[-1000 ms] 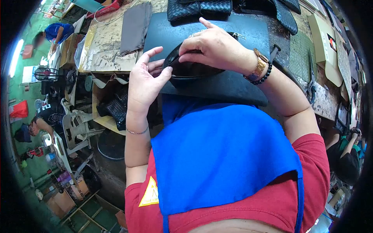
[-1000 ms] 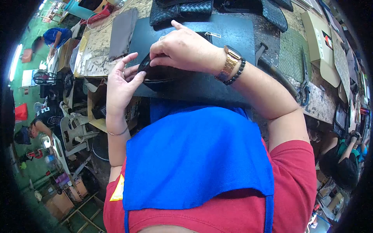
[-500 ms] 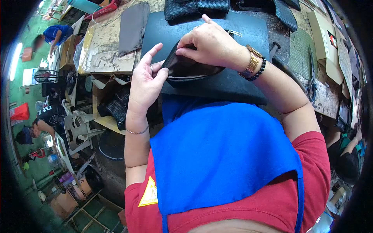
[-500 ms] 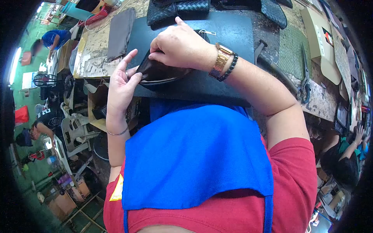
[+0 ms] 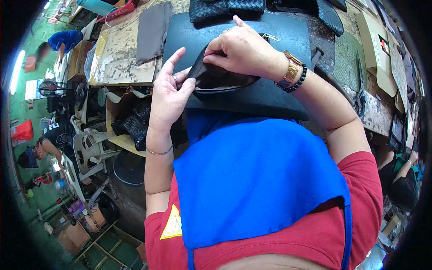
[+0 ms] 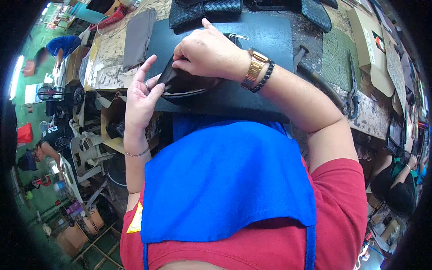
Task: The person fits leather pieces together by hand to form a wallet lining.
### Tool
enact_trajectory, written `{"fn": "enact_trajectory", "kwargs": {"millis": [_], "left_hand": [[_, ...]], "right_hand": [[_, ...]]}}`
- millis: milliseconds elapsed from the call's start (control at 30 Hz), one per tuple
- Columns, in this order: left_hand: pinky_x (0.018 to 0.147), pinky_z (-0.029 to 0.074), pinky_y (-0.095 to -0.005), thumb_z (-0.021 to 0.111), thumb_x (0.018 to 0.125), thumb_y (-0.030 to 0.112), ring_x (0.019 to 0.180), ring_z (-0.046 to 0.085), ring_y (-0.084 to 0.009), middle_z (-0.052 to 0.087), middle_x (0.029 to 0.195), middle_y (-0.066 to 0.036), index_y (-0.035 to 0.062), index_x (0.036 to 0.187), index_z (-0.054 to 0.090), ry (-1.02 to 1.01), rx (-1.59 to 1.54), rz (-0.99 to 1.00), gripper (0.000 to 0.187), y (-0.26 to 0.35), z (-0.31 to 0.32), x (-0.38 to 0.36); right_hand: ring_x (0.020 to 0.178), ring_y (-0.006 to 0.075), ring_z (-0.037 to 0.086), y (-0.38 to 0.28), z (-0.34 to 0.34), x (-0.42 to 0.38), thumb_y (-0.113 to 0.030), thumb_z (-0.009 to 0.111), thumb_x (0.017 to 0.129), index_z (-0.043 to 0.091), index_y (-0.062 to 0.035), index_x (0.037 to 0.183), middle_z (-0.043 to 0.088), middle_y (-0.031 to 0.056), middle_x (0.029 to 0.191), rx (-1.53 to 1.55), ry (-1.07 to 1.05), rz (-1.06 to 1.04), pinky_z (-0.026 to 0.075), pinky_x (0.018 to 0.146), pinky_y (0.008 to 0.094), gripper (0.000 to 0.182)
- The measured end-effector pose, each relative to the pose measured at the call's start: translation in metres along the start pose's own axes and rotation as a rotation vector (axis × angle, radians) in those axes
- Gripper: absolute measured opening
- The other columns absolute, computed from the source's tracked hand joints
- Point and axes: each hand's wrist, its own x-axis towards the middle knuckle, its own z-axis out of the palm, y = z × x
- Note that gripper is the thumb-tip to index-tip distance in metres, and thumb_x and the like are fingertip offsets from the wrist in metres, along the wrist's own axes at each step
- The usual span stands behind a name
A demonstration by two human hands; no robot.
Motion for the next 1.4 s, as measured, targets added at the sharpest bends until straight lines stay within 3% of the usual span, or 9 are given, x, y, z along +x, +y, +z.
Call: {"fn": "enact_trajectory", "kwargs": {"millis": [100,200,300,500,600,800,967,1167,1400], "left_hand": [[0.096,0.049,-0.0260,0.053,0.088,-0.011,0.106,0.063,-0.0139,0.065,0.117,-0.016,-0.0019,0.149,0.031,-0.006,0.026,-0.020,0.066,0.001,0.000,-0.001],[0.096,0.049,-0.0264,0.053,0.087,-0.012,0.106,0.063,-0.0144,0.065,0.116,-0.016,-0.0022,0.148,0.031,-0.004,0.033,-0.012,0.066,0.003,0.001,-0.002],[0.083,0.050,-0.0194,0.053,0.089,-0.010,0.092,0.063,-0.0068,0.069,0.110,-0.013,-0.0025,0.148,0.031,0.000,0.026,0.024,0.063,0.001,0.003,0.000],[0.081,0.051,-0.0205,0.058,0.088,-0.007,0.089,0.064,-0.0077,0.070,0.105,-0.014,0.0010,0.143,0.038,0.032,0.155,0.056,0.059,0.000,0.003,0.006],[0.079,0.052,-0.0221,0.063,0.089,-0.004,0.087,0.064,-0.0084,0.071,0.099,-0.013,0.0030,0.140,0.042,0.082,0.225,0.014,0.056,0.009,0.010,0.011],[0.079,0.053,-0.0241,0.065,0.090,0.000,0.086,0.065,-0.0087,0.072,0.096,-0.011,0.0042,0.138,0.046,0.088,0.413,-0.008,0.052,0.016,0.003,0.021],[0.083,0.051,-0.0237,0.059,0.092,-0.004,0.092,0.064,-0.0096,0.071,0.103,-0.013,0.0049,0.140,0.044,0.036,0.234,0.073,0.051,-0.002,-0.003,0.028],[0.097,0.050,-0.0275,0.051,0.094,-0.009,0.107,0.063,-0.0148,0.065,0.121,-0.019,0.0011,0.145,0.032,-0.087,-0.014,0.066,0.055,-0.002,-0.002,0.032],[0.097,0.052,-0.0310,0.053,0.094,-0.008,0.111,0.063,-0.0181,0.061,0.126,-0.022,0.0027,0.147,0.030,-0.126,-0.068,0.023,0.059,-0.005,-0.005,0.032]], "right_hand": [[0.080,0.0245,0.069,0.000,-0.001,0.001,-0.030,0.067,0.090,0.076,-0.0139,0.093,0.071,0.0065,0.076,-0.012,-0.004,-0.001,0.026,0.111,0.0647,0.019],[0.089,0.0276,0.069,0.000,-0.002,0.002,-0.034,0.066,0.088,0.075,-0.0155,0.094,0.071,0.0087,0.083,-0.007,-0.058,0.020,0.032,0.106,0.0659,0.021],[0.090,0.0273,0.069,0.002,0.000,0.003,-0.034,0.067,0.088,0.075,-0.0159,0.093,0.071,0.0082,0.083,-0.017,-0.047,0.009,0.033,0.106,0.0657,0.021],[0.091,0.0266,0.069,0.000,-0.001,0.003,-0.034,0.067,0.087,0.075,-0.0160,0.093,0.071,0.0075,0.083,-0.037,-0.056,0.008,0.032,0.106,0.0657,0.020],[0.080,0.0261,0.069,-0.002,0.002,0.002,-0.030,0.068,0.089,0.076,-0.0145,0.091,0.071,0.0077,0.076,-0.031,0.015,-0.004,0.027,0.111,0.0644,0.017],[0.080,0.0256,0.068,-0.004,-0.004,-0.007,-0.033,0.068,0.088,0.073,-0.0146,0.090,0.068,0.0062,0.072,-0.133,0.086,-0.065,0.030,0.109,0.0634,0.019],[0.084,0.0212,0.066,-0.003,-0.014,-0.018,-0.031,0.067,0.089,0.070,-0.0165,0.089,0.065,0.0021,0.071,-0.201,0.160,-0.033,0.031,0.108,0.0647,0.015],[0.091,0.0247,0.068,0.002,-0.015,-0.017,-0.031,0.065,0.089,0.071,-0.0148,0.086,0.070,0.0061,0.080,-0.177,0.143,0.037,0.030,0.107,0.0664,0.017],[0.092,0.0240,0.067,0.001,-0.016,-0.013,-0.031,0.065,0.089,0.074,-0.0154,0.086,0.070,0.0057,0.081,-0.212,0.087,0.070,0.028,0.108,0.0671,0.018]]}}
